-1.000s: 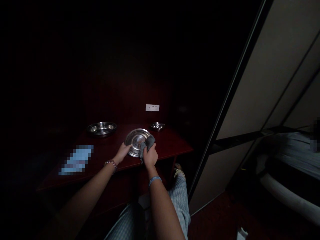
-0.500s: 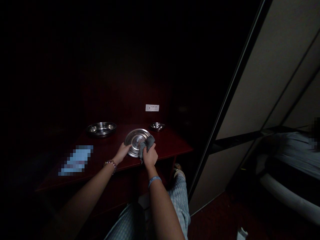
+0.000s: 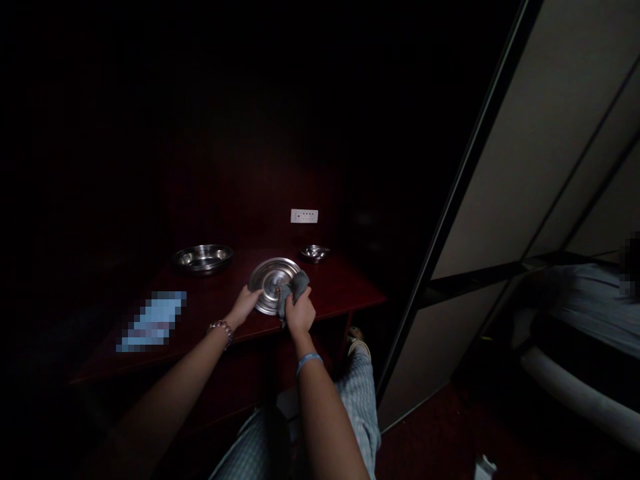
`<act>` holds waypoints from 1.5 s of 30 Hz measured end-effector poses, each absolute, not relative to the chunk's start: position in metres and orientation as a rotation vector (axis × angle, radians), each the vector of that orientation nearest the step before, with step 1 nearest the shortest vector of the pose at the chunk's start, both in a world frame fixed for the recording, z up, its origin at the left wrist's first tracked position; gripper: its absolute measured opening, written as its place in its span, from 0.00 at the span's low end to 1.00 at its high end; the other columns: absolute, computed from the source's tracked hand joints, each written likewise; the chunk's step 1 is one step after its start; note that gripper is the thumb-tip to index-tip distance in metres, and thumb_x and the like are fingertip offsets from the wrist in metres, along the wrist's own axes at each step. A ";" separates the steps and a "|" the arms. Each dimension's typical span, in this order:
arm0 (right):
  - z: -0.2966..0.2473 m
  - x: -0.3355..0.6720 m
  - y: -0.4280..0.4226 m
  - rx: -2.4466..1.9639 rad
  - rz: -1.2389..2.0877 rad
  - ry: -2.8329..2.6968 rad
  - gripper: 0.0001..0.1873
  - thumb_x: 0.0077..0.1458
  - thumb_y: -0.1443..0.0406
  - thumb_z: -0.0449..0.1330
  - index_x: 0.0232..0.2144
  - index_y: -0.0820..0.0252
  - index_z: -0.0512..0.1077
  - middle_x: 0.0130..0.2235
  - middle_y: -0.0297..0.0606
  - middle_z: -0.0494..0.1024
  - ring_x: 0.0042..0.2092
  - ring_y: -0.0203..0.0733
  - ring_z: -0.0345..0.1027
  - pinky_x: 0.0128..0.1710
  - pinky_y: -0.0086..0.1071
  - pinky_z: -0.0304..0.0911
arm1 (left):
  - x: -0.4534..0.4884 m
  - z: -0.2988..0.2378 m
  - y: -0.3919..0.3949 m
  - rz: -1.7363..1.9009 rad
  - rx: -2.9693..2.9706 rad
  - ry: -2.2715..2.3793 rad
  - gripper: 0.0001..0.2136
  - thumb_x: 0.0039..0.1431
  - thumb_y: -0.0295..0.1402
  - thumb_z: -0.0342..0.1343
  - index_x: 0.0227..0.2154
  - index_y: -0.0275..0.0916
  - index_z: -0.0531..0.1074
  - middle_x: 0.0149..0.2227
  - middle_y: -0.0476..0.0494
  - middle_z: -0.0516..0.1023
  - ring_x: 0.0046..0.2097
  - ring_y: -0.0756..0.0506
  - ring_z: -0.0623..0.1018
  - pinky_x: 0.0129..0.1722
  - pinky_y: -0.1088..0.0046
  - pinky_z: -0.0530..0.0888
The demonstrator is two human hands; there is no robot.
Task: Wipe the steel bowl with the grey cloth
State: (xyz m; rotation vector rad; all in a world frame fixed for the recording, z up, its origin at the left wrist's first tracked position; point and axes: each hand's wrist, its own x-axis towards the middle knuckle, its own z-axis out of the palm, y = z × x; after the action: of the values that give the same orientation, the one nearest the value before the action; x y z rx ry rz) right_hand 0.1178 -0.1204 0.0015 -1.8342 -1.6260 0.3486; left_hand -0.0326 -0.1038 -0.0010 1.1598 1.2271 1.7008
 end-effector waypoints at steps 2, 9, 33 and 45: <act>0.001 0.118 -0.120 -1.840 0.351 -1.622 0.21 0.70 0.57 0.51 0.57 0.66 0.63 0.47 0.52 0.82 0.50 0.52 0.79 0.46 0.37 0.68 | -0.032 0.000 -0.104 1.695 1.128 1.239 0.08 0.44 0.28 0.63 0.31 0.35 0.78 0.34 0.38 0.86 0.46 0.36 0.84 0.54 0.58 0.78; 0.003 0.118 -0.122 -1.840 0.359 -1.623 0.21 0.70 0.57 0.50 0.57 0.65 0.63 0.48 0.51 0.83 0.51 0.52 0.79 0.47 0.37 0.68 | -0.033 0.001 -0.104 1.676 1.100 1.310 0.09 0.46 0.24 0.58 0.32 0.36 0.78 0.37 0.39 0.86 0.46 0.38 0.85 0.54 0.60 0.78; 0.003 0.118 -0.121 -1.849 0.358 -1.623 0.20 0.70 0.57 0.50 0.56 0.64 0.64 0.47 0.50 0.83 0.50 0.51 0.80 0.47 0.37 0.68 | -0.033 0.001 -0.104 1.662 1.076 1.342 0.09 0.48 0.31 0.66 0.33 0.35 0.77 0.39 0.34 0.86 0.49 0.35 0.84 0.57 0.55 0.76; 0.012 0.124 -0.120 -1.772 0.515 -1.531 0.21 0.69 0.53 0.54 0.56 0.55 0.74 0.51 0.42 0.83 0.52 0.49 0.78 0.51 0.36 0.68 | -0.034 0.008 -0.114 1.684 1.010 1.182 0.13 0.57 0.38 0.64 0.43 0.35 0.79 0.51 0.32 0.84 0.55 0.38 0.82 0.61 0.60 0.74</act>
State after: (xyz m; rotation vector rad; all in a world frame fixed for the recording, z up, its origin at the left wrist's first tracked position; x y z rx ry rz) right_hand 0.1241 -0.1196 0.0120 -1.7716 -1.5307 0.5147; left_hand -0.0338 -0.1141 0.0079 1.0100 1.1823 1.6838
